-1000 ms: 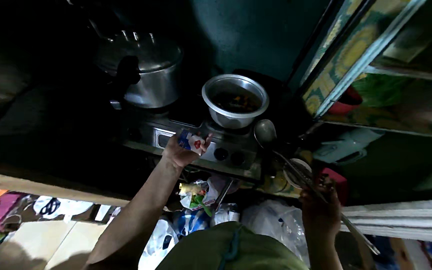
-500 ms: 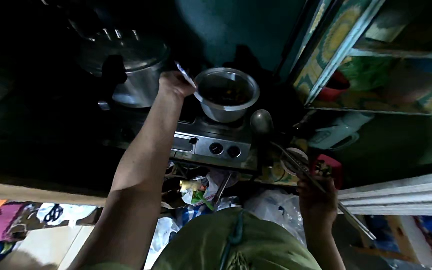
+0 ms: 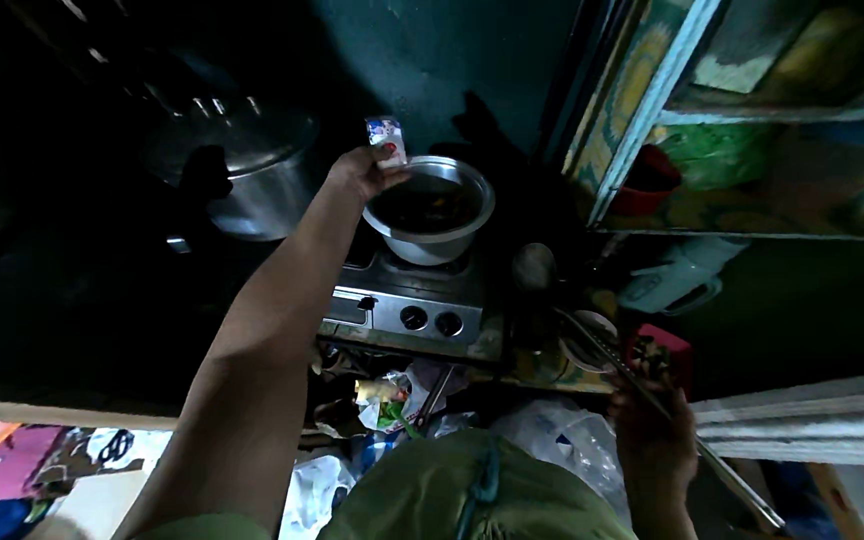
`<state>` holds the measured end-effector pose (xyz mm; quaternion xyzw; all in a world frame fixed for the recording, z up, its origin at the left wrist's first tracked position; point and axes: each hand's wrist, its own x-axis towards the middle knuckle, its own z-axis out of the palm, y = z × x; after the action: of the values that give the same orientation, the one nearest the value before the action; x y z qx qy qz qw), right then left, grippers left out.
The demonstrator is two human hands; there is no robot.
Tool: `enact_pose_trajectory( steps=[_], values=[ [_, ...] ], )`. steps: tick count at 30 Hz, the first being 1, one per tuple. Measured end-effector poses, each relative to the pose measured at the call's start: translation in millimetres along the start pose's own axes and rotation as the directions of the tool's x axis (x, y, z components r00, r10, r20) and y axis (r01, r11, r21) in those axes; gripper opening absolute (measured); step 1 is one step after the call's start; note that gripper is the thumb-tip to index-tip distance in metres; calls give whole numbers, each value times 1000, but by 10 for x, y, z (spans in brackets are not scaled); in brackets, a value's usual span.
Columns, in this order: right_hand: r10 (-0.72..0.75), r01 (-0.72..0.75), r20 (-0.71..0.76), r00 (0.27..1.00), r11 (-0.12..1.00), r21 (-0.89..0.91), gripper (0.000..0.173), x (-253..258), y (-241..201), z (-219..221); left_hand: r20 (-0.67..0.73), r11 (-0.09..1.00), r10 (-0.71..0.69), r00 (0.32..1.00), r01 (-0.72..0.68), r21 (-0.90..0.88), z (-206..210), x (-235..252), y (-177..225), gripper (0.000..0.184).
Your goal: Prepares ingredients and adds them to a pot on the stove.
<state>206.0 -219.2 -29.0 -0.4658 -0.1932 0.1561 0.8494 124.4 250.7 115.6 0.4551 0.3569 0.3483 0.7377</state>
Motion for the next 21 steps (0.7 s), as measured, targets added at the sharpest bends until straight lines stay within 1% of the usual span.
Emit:
enact_pose_trajectory(
  steps=[2,4,5,7,9,10,12,15,18,21],
  values=[
    [6,-6,10,1000,1000,-4,48,25,-1,-64,27,985,23,999,-27,170,-1,61,19,44],
    [4,-4,21,1000,1000,-1,42,51,18,-117,3,963,36,999,-36,267,25,64,58,50],
    [1,-1,17,1000,1000,0,43,63,32,-132,-18,956,36,999,-29,291,41,62,69,51],
    [-3,3,38,999,1000,-11,44,70,59,-172,-62,956,8,998,11,293,76,32,68,48],
    [11,-8,77,997,999,-32,45,126,56,-216,-108,965,-9,994,37,261,128,22,32,37],
    [25,-21,88,996,999,-40,46,162,51,-231,-105,971,-20,994,44,234,141,29,16,37],
    [38,-35,93,995,999,-30,49,198,65,-235,-59,983,-14,998,24,182,138,28,-19,42],
    [57,-58,78,995,998,1,55,235,64,-213,-10,953,66,998,-60,296,159,76,-46,45],
    [91,-92,81,993,996,3,60,261,59,-215,12,884,107,994,-100,456,200,64,-6,45],
    [104,-104,83,991,995,-5,62,276,74,-219,32,859,118,992,-118,498,205,76,20,52]
  ],
)
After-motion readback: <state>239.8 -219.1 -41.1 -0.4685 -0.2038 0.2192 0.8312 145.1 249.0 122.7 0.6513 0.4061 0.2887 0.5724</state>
